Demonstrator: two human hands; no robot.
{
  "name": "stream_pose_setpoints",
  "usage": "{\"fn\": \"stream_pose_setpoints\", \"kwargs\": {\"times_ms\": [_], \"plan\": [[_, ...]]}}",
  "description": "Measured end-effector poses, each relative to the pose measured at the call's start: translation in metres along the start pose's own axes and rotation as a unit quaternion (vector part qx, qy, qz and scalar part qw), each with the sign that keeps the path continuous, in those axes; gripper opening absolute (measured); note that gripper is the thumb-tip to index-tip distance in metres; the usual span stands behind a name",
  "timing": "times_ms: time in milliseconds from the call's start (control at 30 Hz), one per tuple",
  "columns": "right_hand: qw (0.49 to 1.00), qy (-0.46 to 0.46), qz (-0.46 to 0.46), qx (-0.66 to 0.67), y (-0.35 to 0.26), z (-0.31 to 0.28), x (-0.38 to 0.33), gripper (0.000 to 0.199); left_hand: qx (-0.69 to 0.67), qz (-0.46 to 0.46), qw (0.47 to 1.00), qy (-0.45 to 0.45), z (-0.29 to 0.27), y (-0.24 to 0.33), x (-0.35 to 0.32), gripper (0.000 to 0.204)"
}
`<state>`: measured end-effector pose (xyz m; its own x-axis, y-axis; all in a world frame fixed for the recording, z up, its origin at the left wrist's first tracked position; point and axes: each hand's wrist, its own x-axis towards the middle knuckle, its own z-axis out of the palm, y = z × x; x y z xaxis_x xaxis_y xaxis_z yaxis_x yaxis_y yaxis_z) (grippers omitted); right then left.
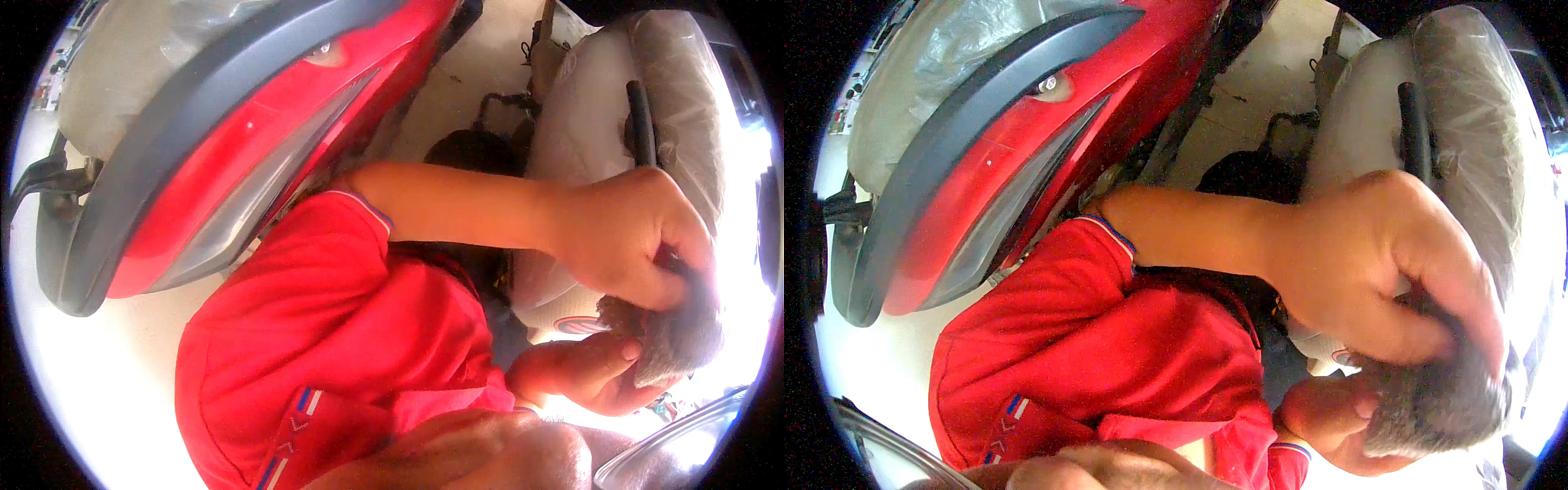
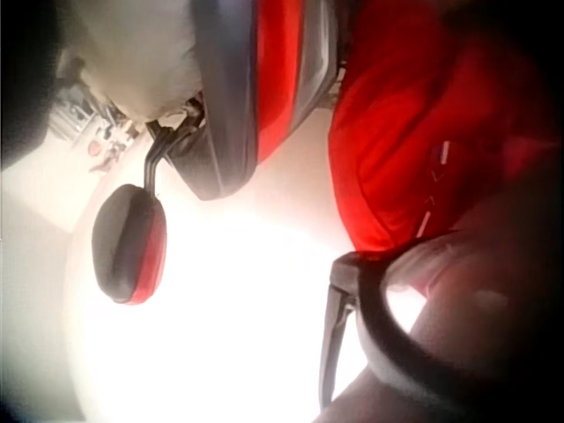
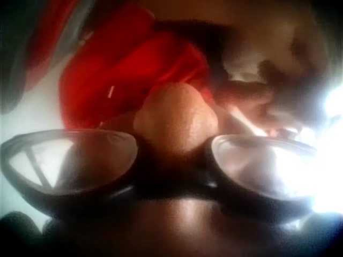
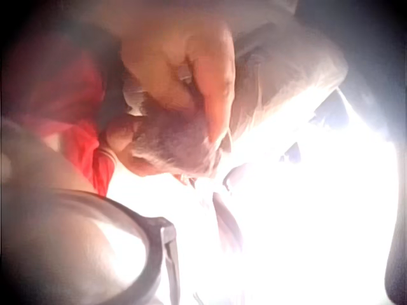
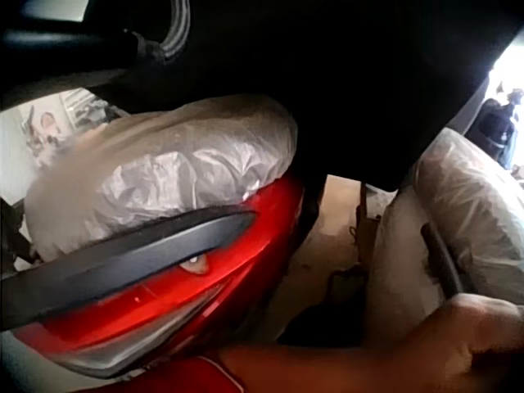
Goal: The person wipes the rear fender and seat area of a red scooter with a cloth. They then move to a white scooter and wipe its seat and handlebars. Finally, the person removes a plastic bag from the seat of the white scooter.
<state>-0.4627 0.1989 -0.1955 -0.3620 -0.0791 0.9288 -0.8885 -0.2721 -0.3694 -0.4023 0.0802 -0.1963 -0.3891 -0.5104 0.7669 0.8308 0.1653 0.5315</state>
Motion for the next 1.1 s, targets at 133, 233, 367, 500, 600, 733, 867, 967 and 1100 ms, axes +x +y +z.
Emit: {"fn": "stream_pose_setpoints", "kwargs": {"times_ms": [133,233,367,500,600,733,867,967,1100], "plan": [[0.994,-0.09,-0.002,0.056,-0.009,0.004,0.001,0.045,-0.01,0.144,0.988,-0.053,-0.001,0.006,0.0,0.024],[0.978,-0.177,0.015,0.11,-0.018,0.013,0.002,0.042,0.024,0.048,0.997,-0.056,-0.029,0.014,0.013,0.032],[0.943,-0.282,0.05,0.171,-0.037,0.033,-0.005,0.038,0.322,0.147,0.929,-0.107,-0.044,-0.042,0.031,0.032],[0.904,-0.358,0.066,0.225,-0.054,0.058,-0.017,0.036,0.366,0.175,0.906,-0.118,-0.043,-0.039,0.015,0.035],[0.885,-0.385,0.024,0.262,-0.06,0.086,-0.014,0.033,0.371,0.195,0.905,-0.076,-0.036,-0.053,0.005,0.029],[0.895,-0.296,-0.029,0.331,-0.093,0.121,-0.043,0.039,0.371,0.153,0.911,-0.09,-0.044,-0.032,-0.004,0.021],[0.86,-0.34,-0.078,0.372,-0.137,0.13,-0.068,0.042,0.35,0.18,0.918,-0.048,-0.032,-0.042,-0.004,0.019],[0.793,-0.453,-0.089,0.398,-0.153,0.122,-0.071,0.051,0.327,0.156,0.931,-0.042,-0.024,-0.053,-0.009,0.02],[0.777,-0.479,-0.084,0.399,-0.156,0.136,-0.056,0.055,0.384,0.148,0.909,-0.063,-0.032,-0.03,-0.012,0.021]]}}
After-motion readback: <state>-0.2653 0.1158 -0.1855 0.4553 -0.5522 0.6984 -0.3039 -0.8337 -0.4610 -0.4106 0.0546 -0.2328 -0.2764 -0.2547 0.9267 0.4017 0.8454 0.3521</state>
